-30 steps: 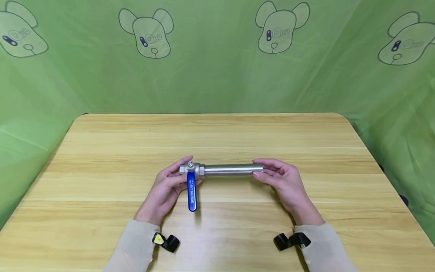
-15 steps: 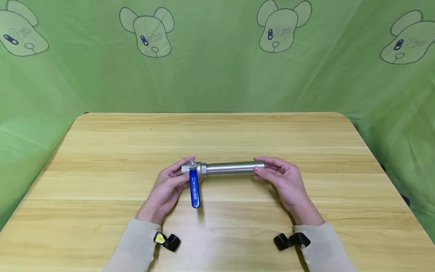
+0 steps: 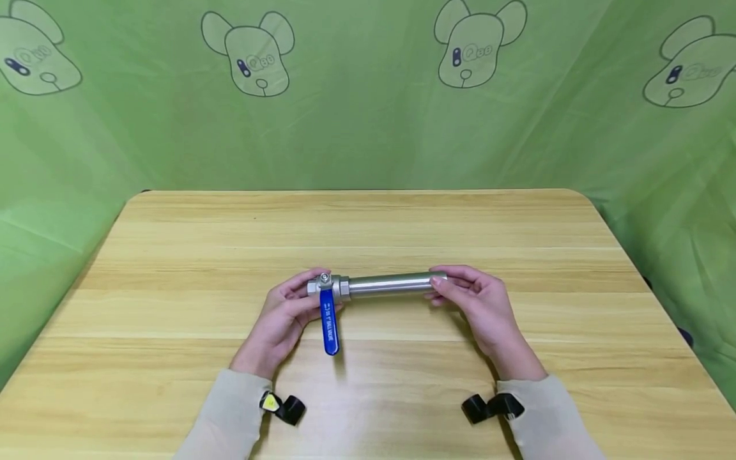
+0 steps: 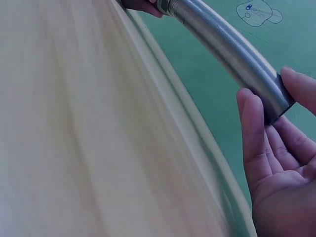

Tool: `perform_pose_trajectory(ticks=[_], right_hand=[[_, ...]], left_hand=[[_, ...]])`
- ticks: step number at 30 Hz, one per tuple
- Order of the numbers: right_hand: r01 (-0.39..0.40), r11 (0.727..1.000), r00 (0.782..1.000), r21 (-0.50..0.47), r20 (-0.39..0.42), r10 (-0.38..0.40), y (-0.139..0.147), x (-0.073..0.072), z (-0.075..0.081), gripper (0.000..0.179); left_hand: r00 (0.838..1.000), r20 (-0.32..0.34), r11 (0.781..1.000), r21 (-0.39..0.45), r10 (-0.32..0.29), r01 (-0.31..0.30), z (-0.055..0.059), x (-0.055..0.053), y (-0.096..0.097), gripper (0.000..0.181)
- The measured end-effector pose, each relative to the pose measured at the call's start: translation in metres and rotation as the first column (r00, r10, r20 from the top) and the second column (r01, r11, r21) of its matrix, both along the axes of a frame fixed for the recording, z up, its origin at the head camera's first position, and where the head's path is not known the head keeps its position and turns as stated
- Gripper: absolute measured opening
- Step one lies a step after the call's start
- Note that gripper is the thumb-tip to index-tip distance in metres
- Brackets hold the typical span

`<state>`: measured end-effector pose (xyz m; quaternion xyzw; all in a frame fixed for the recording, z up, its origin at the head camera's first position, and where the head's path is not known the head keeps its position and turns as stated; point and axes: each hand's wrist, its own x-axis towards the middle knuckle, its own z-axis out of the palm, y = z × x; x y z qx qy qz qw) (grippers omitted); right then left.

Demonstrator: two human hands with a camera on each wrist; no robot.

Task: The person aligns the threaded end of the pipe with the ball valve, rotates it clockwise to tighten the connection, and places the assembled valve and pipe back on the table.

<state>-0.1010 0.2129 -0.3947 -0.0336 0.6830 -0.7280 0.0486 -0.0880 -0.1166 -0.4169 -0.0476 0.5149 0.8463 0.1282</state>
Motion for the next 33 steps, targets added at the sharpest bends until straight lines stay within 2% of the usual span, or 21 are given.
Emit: perform_pose_trajectory(ticks=[15,17,21,23,29,33], right_hand=[[-0.012,1.000,1.000,0.024,0.017,0.011,-0.0013,-0.0001,0.0004,0.027],[-0.029,0.999,0.999,0.020,0.016,0.029,-0.0006,0.0008,0.0011,0.036],[-0.094,0.996,0.995,-0.005,-0.012,0.094,0.0009,0.0018,0.0021,0.067],[-0.116,0.993,0.993,-0.014,-0.037,0.115,0.0016,0.0020,0.0022,0.072],[-0.068,0.997,0.994,0.023,-0.083,0.070,0.0024,0.0023,0.0027,0.047],[-0.036,0.999,0.997,0.040,-0.071,0.039,0.0018,0.0023,0.0031,0.043]], left_hand=[[1.000,-0.005,1.000,-0.004,0.013,-0.013,0.0004,0.0009,-0.0006,0.045],[1.000,-0.006,1.000,0.004,0.018,-0.018,0.0007,0.0012,-0.0007,0.046],[1.000,0.000,0.999,0.031,0.026,-0.026,0.0019,0.0017,-0.0008,0.045],[1.000,0.005,0.999,0.044,0.030,-0.030,0.0028,0.0022,-0.0006,0.045],[1.000,-0.005,0.998,0.056,0.024,-0.024,0.0057,0.0040,-0.0009,0.045],[1.000,-0.001,0.999,0.049,0.017,-0.017,0.0046,0.0030,-0.0011,0.047]])
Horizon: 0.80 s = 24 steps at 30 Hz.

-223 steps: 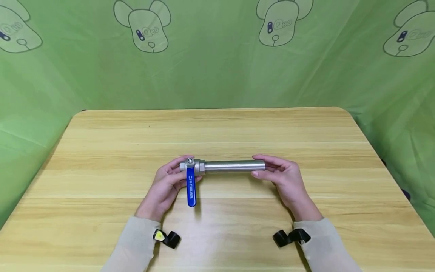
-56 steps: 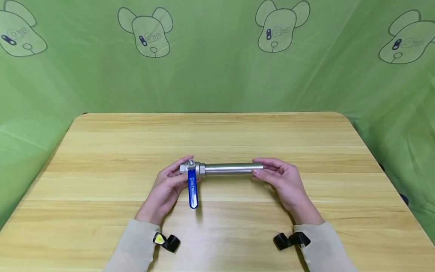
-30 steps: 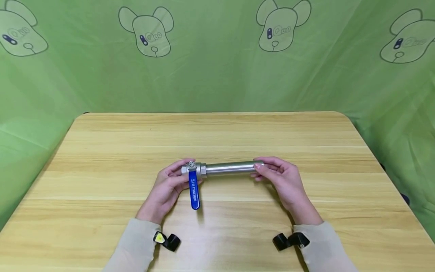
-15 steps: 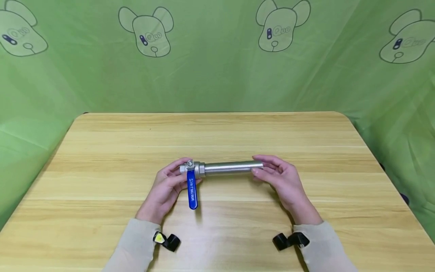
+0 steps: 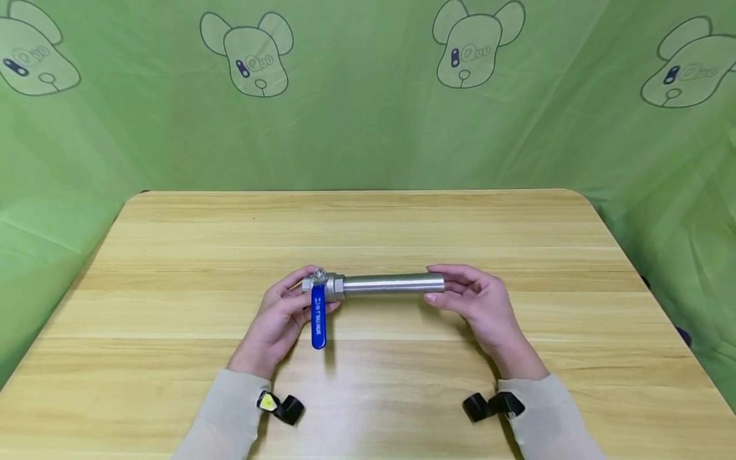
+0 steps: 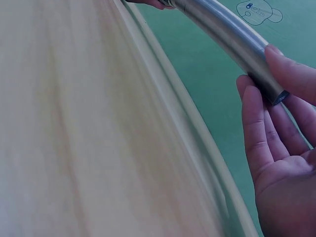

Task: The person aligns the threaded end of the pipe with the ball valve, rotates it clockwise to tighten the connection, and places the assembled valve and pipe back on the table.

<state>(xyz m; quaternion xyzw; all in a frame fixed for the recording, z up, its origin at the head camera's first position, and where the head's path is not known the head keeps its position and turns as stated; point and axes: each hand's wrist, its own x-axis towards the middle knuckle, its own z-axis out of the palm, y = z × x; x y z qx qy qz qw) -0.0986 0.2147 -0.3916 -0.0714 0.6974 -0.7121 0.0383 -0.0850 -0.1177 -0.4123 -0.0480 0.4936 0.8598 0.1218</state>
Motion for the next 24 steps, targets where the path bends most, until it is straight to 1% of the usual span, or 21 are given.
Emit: perform_pose_trajectory(ticks=[6,10,13,19,24], right_hand=[[0.030,0.999,0.999,0.015,0.026,-0.030,-0.0024,0.0006,0.0009,0.037],[0.009,1.000,1.000,-0.006,0.030,-0.008,-0.0017,-0.0004,-0.0010,0.033],[-0.007,1.000,0.999,-0.012,0.033,0.008,0.0000,-0.0009,-0.0029,0.026],[-0.005,1.000,0.999,0.025,0.045,0.004,-0.0001,-0.0009,-0.0034,0.018],[0.010,0.998,0.996,0.054,0.083,-0.014,-0.0011,-0.0014,-0.0025,0.011]], left_hand=[[1.000,0.000,1.000,-0.013,-0.016,0.016,-0.0014,-0.0009,-0.0007,0.046],[1.000,-0.004,1.000,-0.011,-0.020,0.020,-0.0012,-0.0010,-0.0008,0.046],[1.000,-0.008,1.000,-0.008,-0.026,0.026,-0.0014,-0.0011,-0.0010,0.046],[1.000,-0.011,1.000,-0.012,-0.024,0.024,-0.0016,-0.0013,-0.0006,0.046],[1.000,-0.014,1.000,-0.018,-0.025,0.025,-0.0014,-0.0011,-0.0002,0.046]])
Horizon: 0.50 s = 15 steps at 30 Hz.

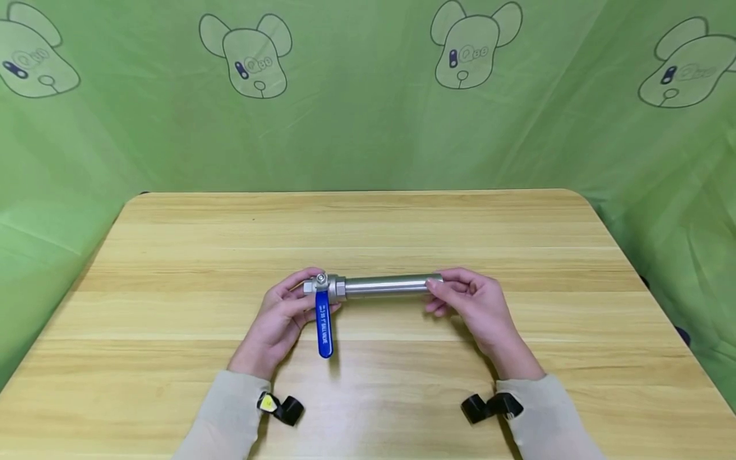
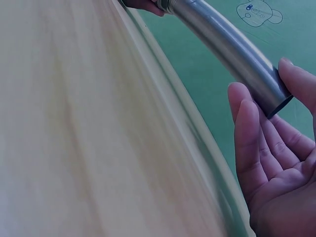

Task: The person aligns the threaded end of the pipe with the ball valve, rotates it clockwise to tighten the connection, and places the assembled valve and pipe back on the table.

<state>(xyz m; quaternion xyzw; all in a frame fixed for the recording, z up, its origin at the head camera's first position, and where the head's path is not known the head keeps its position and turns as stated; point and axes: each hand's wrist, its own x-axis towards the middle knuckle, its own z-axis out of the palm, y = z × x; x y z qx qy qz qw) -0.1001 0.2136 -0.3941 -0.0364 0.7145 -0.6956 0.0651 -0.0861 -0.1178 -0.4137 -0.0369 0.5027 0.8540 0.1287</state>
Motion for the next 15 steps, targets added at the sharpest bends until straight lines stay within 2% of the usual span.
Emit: perform_pose_trajectory(ticks=[9,13,15], right_hand=[[0.005,0.998,1.000,0.068,0.023,-0.007,-0.0039,-0.0028,0.0029,0.017],[-0.014,0.999,1.000,0.053,0.004,0.014,-0.0033,-0.0010,0.0031,0.021],[-0.025,0.999,1.000,0.026,-0.008,0.025,-0.0022,0.0011,0.0028,0.031]], left_hand=[[1.000,-0.008,1.000,-0.010,0.010,-0.010,0.0027,-0.0009,-0.0010,0.046],[1.000,0.005,1.000,0.005,0.024,-0.024,0.0014,0.0004,-0.0006,0.045],[0.999,0.021,0.999,0.017,0.028,-0.029,0.0002,0.0014,-0.0003,0.045]])
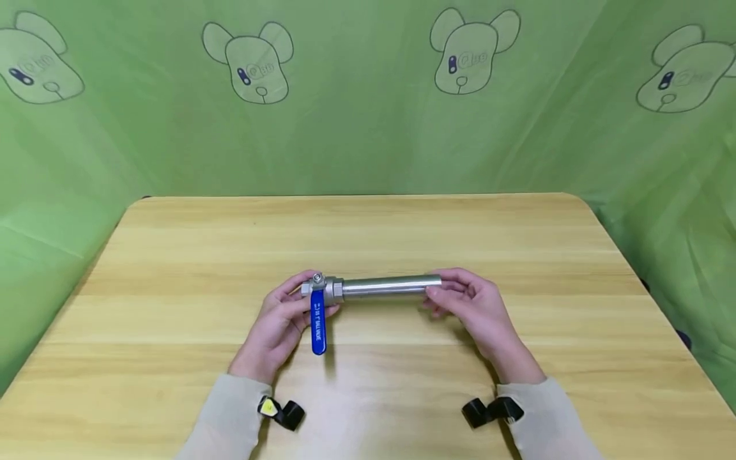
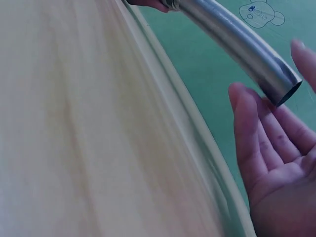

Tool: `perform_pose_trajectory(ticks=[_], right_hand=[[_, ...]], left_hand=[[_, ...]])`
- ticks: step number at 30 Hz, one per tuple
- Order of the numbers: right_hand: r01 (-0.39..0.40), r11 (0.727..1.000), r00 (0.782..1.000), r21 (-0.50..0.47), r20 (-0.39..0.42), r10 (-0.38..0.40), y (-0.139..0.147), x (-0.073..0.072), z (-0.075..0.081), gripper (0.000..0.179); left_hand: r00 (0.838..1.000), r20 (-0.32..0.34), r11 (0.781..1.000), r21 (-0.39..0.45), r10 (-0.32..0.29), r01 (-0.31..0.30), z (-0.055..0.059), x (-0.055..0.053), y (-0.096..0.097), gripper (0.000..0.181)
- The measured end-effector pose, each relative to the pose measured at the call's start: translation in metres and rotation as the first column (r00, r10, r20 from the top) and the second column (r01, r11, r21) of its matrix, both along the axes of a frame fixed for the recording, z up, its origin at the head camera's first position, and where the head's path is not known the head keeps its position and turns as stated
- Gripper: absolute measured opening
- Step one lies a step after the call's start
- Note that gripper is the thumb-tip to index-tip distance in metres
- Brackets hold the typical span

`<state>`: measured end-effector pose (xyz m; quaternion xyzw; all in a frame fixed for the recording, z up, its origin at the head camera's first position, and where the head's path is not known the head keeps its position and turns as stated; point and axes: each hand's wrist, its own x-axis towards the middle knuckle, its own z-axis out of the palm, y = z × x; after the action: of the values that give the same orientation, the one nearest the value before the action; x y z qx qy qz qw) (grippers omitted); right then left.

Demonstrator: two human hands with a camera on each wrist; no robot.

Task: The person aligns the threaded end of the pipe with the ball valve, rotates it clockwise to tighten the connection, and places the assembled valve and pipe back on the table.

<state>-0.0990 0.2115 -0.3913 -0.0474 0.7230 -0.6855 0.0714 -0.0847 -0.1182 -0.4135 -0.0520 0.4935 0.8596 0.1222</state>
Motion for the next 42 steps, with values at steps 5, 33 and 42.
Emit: perform_pose_trajectory(ticks=[5,33,42], right_hand=[[-0.007,0.999,1.000,-0.043,-0.026,0.005,0.0028,0.0038,-0.0011,0.049],[-0.067,0.997,0.996,0.045,-0.064,0.070,-0.0011,0.0020,0.0006,0.060],[0.016,1.000,0.999,0.017,-0.044,-0.015,-0.0031,0.0018,0.0001,0.046]], left_hand=[[1.000,0.008,1.000,0.009,-0.002,0.002,-0.0020,0.0010,0.0012,0.046],[1.000,0.007,1.000,0.012,-0.001,0.000,0.0016,0.0010,-0.0005,0.042],[1.000,-0.013,1.000,0.013,-0.016,0.016,-0.0007,0.0001,0.0001,0.040]])
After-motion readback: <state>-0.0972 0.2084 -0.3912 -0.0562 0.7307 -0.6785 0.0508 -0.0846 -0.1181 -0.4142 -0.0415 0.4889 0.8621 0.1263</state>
